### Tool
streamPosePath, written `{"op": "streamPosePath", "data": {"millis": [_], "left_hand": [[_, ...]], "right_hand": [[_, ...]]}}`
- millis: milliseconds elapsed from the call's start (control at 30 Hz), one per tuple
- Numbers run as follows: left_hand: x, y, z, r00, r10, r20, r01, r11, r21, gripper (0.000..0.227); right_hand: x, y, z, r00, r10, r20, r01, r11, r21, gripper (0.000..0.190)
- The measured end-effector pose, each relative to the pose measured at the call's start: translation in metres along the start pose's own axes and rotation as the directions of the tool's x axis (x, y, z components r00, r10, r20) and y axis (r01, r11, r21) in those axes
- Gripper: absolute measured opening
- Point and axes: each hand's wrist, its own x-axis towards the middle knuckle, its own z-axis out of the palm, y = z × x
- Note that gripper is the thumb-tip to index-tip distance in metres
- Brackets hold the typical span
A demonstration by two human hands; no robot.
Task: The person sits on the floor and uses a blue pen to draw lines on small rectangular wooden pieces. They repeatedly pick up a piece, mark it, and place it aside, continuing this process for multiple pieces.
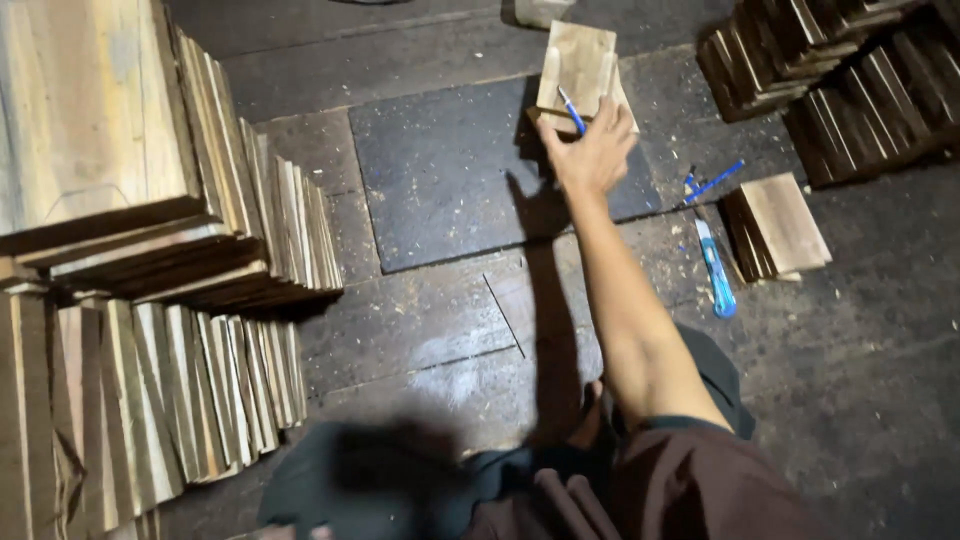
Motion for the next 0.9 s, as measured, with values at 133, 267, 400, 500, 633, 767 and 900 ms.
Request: {"op": "streamPosePath", "data": {"millis": [133, 267, 400, 500, 633, 767, 900], "left_hand": [[0.002, 0.059, 0.042, 0.967, 0.210, -0.142, -0.230, 0.962, -0.149, 0.040], [0.045, 0.103, 0.061, 0.945, 0.326, -0.012, -0.318, 0.915, -0.249, 0.025], [0.089, 0.123, 0.099, 0.863, 0.494, 0.106, -0.456, 0.852, -0.259, 0.037], [0.112, 0.159, 0.106, 0.927, 0.330, 0.178, -0.216, 0.859, -0.465, 0.041], [0.134, 0.183, 0.122, 0.912, 0.160, 0.377, 0.147, 0.731, -0.666, 0.055], [0.166, 0.246, 0.111, 0.883, 0.264, 0.389, 0.202, 0.534, -0.821, 0.068], [0.184, 0.253, 0.134, 0.869, 0.306, 0.389, 0.251, 0.406, -0.879, 0.077]], "right_hand": [[0.045, -0.013, 0.033, 0.999, 0.021, 0.038, -0.017, 0.995, -0.095, 0.108], [0.059, -0.007, 0.045, 0.986, 0.022, 0.164, 0.017, 0.972, -0.235, 0.095], [0.049, 0.002, 0.011, 0.994, -0.036, 0.108, 0.050, 0.991, -0.126, 0.096], [0.023, 0.001, -0.046, 0.946, 0.199, 0.256, -0.242, 0.958, 0.151, 0.072], [-0.037, 0.040, -0.069, 0.631, 0.120, 0.766, -0.758, -0.115, 0.642, 0.038], [-0.103, 0.019, -0.110, 0.513, -0.359, 0.780, -0.846, -0.368, 0.387, 0.054], [-0.142, -0.029, -0.140, 0.452, -0.502, 0.738, -0.886, -0.351, 0.303, 0.054]]}}
